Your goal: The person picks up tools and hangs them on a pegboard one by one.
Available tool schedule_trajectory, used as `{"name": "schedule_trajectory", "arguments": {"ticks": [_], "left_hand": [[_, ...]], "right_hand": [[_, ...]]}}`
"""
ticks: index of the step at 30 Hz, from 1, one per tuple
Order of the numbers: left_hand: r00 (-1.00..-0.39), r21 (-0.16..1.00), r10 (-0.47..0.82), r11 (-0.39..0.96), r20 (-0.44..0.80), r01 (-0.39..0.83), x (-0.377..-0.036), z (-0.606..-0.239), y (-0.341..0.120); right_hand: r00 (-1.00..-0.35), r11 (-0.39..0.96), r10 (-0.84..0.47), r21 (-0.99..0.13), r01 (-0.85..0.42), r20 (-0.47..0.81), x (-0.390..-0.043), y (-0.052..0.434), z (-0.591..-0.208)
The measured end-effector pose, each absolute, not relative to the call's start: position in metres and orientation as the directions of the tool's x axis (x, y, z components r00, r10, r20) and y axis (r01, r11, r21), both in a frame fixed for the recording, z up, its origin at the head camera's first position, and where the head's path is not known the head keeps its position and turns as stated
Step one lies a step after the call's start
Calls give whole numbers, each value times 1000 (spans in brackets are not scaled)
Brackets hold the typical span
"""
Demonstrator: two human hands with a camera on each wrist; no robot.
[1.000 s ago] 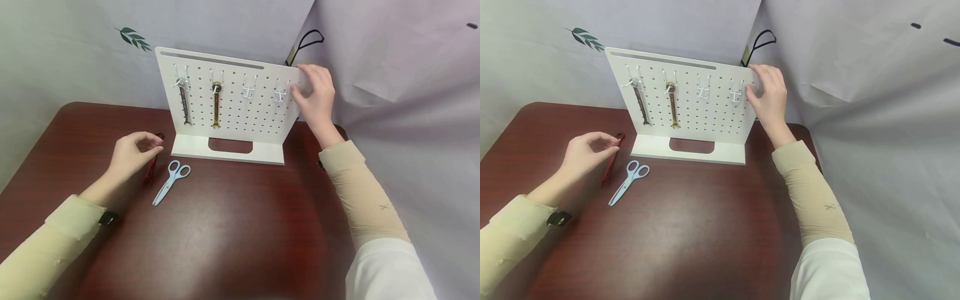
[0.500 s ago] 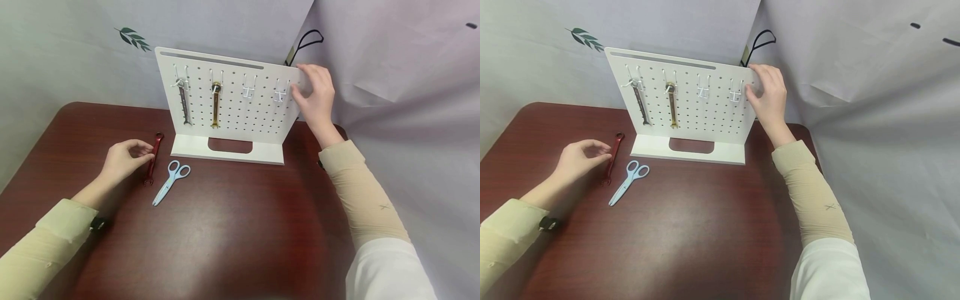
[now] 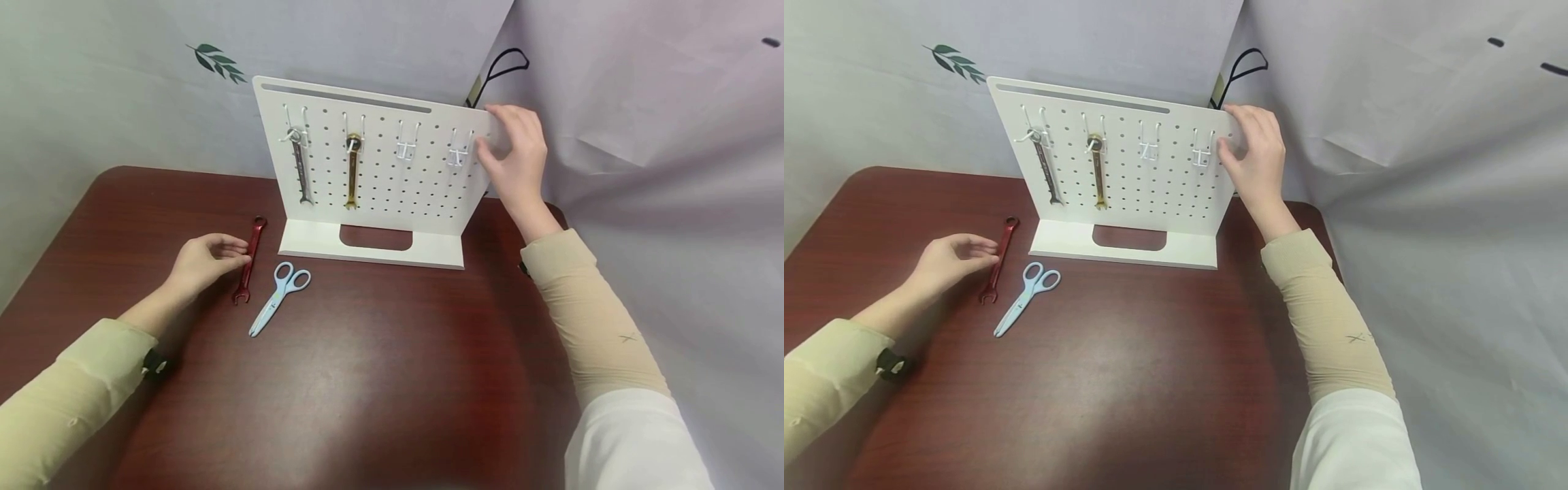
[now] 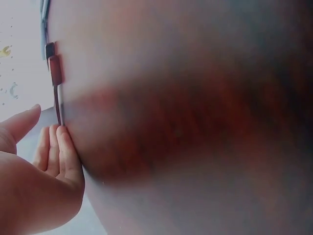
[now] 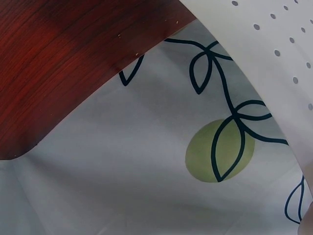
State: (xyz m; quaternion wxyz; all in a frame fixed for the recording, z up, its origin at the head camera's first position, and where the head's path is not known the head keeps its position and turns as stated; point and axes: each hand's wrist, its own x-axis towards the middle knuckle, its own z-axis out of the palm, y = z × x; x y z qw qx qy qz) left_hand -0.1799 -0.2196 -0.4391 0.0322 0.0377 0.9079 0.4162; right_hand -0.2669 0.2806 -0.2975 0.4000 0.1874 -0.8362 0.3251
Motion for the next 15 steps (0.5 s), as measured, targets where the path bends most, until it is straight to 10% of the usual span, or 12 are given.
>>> {"name": "schedule_trajectory", "arguments": {"ticks": [15], "left_hand": [[-996, 692, 83, 717, 39, 87, -180, -444, -211]], "right_hand": [[-615, 713, -46, -406, -573, 787, -267, 280, -298]]}}
